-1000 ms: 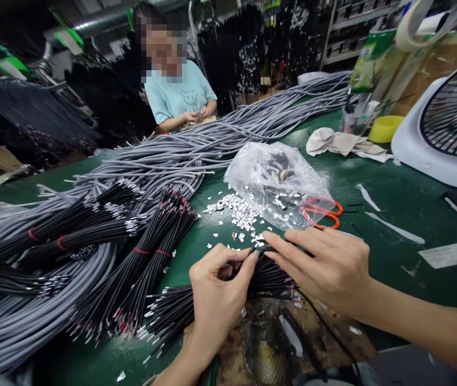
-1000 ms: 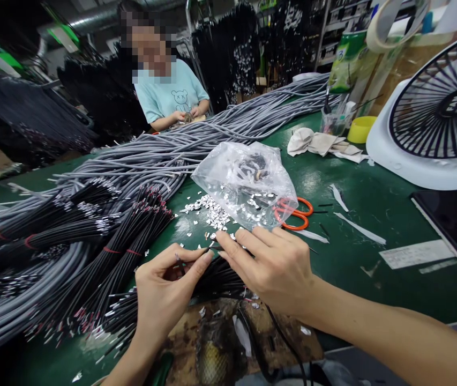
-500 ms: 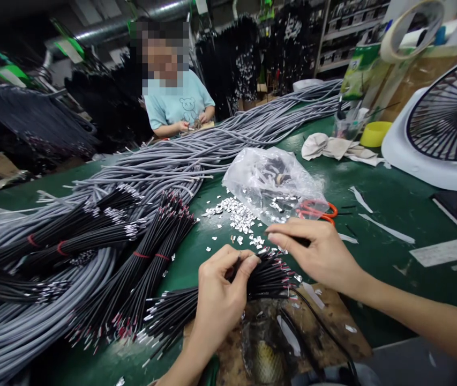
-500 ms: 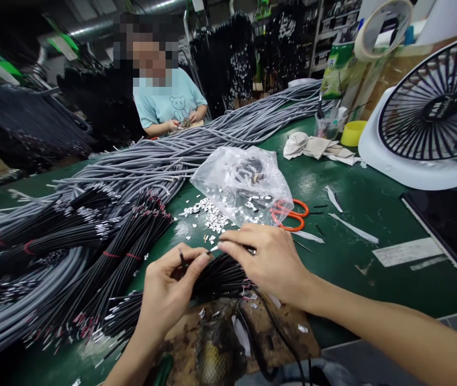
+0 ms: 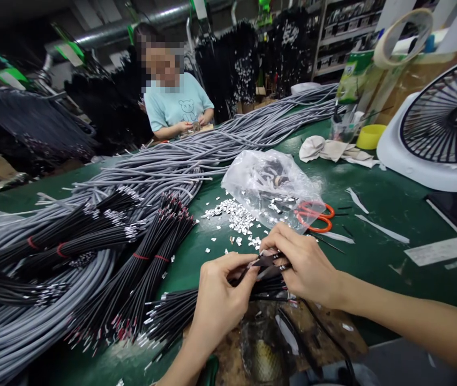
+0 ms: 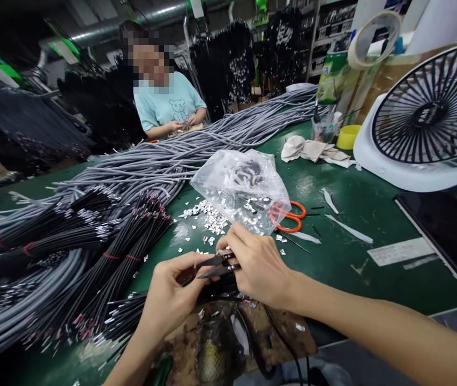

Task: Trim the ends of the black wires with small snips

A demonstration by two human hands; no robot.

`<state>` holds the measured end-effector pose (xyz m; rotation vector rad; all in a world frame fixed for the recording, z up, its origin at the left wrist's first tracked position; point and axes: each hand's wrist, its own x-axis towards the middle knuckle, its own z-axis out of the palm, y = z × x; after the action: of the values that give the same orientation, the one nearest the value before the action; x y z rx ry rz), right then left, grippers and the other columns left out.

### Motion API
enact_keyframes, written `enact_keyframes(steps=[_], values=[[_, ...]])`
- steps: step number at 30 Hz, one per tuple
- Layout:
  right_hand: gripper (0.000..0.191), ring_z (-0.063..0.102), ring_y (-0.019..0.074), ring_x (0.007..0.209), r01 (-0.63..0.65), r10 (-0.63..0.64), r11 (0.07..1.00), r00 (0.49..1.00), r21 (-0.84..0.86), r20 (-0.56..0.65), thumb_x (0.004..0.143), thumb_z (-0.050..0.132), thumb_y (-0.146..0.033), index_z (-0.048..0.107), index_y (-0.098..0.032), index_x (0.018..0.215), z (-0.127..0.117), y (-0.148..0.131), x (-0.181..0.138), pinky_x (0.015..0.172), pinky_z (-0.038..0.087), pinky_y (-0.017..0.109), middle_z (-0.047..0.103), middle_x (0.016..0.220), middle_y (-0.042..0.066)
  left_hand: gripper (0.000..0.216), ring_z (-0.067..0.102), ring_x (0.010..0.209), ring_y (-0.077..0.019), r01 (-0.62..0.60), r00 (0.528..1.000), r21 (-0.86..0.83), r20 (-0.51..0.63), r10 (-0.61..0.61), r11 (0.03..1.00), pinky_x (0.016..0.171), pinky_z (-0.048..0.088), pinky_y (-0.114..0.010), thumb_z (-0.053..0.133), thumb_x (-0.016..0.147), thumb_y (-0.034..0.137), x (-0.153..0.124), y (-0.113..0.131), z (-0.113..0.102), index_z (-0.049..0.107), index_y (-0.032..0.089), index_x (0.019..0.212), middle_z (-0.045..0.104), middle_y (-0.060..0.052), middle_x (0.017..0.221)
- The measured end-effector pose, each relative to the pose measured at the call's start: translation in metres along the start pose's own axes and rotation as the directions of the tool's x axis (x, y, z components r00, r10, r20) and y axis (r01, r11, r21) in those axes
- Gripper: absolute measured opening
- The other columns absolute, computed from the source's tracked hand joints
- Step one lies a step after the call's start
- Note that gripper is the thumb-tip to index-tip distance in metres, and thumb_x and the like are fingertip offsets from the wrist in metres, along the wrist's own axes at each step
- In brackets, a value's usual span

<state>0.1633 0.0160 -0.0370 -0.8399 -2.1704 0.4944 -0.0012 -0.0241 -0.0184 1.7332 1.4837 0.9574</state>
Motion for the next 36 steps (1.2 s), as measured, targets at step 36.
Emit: enact_keyframes(steps=[36], values=[[0.035,0.061,0.0121,0.066,-0.005,0.016,0.977,0.999,0.215,-0.050,0.074,0.054,-0.008,0.064,-0.018,0.105,-0.010,0.000,0.006,0.061,0.047,0.023,0.070,0.083,0.004,0.013,0.048,0.047,-0.0054,0.231,0.965,-0.486,0.003,-0.262,0.843,0.046,0.038,-0.016,0.068,0.067,0.024,0.009,-0.004,0.003,0.064,0.012,0.069,0.058,0.003,0.054]])
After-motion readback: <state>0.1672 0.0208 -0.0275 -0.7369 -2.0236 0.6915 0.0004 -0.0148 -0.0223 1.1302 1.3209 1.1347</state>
